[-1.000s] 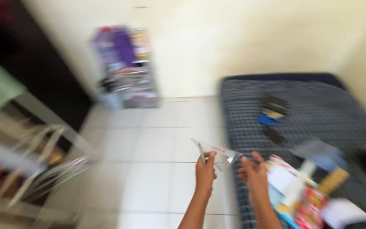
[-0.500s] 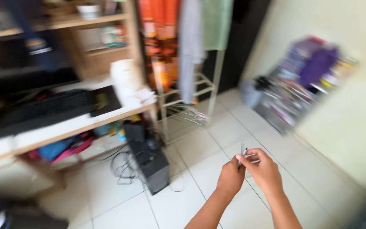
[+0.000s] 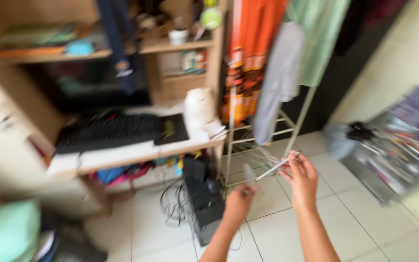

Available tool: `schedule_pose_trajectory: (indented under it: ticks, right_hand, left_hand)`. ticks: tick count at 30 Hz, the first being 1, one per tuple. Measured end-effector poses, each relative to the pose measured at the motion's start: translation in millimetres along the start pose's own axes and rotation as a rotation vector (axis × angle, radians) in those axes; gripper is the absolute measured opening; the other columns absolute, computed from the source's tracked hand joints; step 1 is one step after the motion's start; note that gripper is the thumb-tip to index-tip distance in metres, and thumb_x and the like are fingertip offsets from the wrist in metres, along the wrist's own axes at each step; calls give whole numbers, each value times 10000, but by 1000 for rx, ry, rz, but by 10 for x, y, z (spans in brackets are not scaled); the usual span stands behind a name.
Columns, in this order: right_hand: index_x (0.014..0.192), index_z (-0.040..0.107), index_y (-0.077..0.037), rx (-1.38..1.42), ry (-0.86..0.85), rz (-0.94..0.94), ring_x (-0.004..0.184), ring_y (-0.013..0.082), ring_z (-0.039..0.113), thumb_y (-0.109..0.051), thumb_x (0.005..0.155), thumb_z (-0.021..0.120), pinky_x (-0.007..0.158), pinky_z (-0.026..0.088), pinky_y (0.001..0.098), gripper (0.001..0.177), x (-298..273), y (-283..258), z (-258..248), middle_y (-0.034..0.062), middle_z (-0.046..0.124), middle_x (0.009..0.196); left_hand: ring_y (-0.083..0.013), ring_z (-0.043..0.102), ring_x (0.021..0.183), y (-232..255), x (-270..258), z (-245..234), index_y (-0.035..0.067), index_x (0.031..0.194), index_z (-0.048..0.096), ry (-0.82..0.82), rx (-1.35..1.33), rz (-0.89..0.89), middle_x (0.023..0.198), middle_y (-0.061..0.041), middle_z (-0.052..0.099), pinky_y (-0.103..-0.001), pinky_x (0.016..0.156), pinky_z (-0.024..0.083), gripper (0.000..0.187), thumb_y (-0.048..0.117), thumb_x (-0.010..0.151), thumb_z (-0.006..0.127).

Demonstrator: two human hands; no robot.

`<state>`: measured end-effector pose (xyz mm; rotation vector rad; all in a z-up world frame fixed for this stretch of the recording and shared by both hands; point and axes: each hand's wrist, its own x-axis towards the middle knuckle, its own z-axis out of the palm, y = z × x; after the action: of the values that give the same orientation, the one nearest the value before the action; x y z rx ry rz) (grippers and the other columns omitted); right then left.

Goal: The person removes a slip of paper from a purple storage drawer, applies glue to it from a tube, and sticks it onto the wall near a power outlet. They also handle various items including a ruler, a toy car, and a white plush toy from a backpack and a desk.

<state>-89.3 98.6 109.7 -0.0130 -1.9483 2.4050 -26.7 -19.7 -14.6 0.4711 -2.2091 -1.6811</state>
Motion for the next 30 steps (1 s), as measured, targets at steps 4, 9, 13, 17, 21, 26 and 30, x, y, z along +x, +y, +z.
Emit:
schedule_pose_trajectory:
  ticks: [4, 9, 13, 17, 21, 26, 30]
  right_hand:
    - [1113, 503, -97, 143, 216, 124, 624, 114, 500, -236, 845, 483, 581, 482, 280, 303, 231, -13, 25, 15, 471, 733]
    - [1097, 557, -70, 144, 346, 147, 543, 85, 349, -250, 865, 459, 477, 322, 226, 310, 426, 67, -430, -4, 412, 691]
    - [1057, 565, -36, 164, 442, 151, 518, 81, 325, -236, 848, 489, 447, 282, 218, 300, 532, 41, -879, -1, 416, 696]
    - [1050, 564, -53, 34, 485, 182, 474, 63, 270, -294, 841, 482, 401, 233, 200, 329, 692, -82, -1237, -1, 423, 692]
    - [1050, 565, -67, -20, 536, 209, 451, 56, 233, -348, 848, 463, 378, 202, 192, 361, 1032, -135, -1598, 4, 423, 693]
    - [1038, 599, -66, -157, 458, 295, 458, 51, 263, -301, 785, 560, 387, 210, 196, 348, 1727, -76, -2236, -5, 447, 718]
    - [1004, 607, -61, -288, 339, 379, 464, 55, 276, -308, 765, 593, 399, 219, 201, 344, 2499, -231, -2695, -7, 460, 732]
  left_hand:
    - [-138, 453, 477, -8, 564, -55, 74, 823, 653, -53, -105, -83, 545, -60, 517, -275, 454, 387, 301, 364, 746, 638]
    - [-70, 290, 455, 378, 811, 143, 79, 815, 669, -330, -435, -470, 530, 42, 305, -230, 405, 271, 258, 331, 771, 635]
    - [-60, 287, 489, 547, 883, 537, 102, 831, 650, -513, -471, -457, 571, 42, 305, -218, 419, 269, 248, 338, 785, 590]
    - [-71, 335, 525, 575, 1031, 1063, 112, 841, 607, -688, -410, -393, 603, 29, 362, -225, 459, 319, 260, 361, 796, 549]
    - [-64, 374, 607, 531, 1253, 1714, 103, 858, 545, -855, -356, -395, 667, 54, 398, -232, 534, 389, 274, 369, 813, 498]
    - [-87, 437, 618, 533, 1595, 2695, 147, 845, 540, -916, -247, -334, 682, 18, 458, -250, 529, 406, 259, 396, 805, 482]
    - [-91, 493, 605, 845, 2061, 3631, 106, 809, 521, -907, -300, -179, 700, -1, 539, -254, 509, 435, 293, 386, 835, 439]
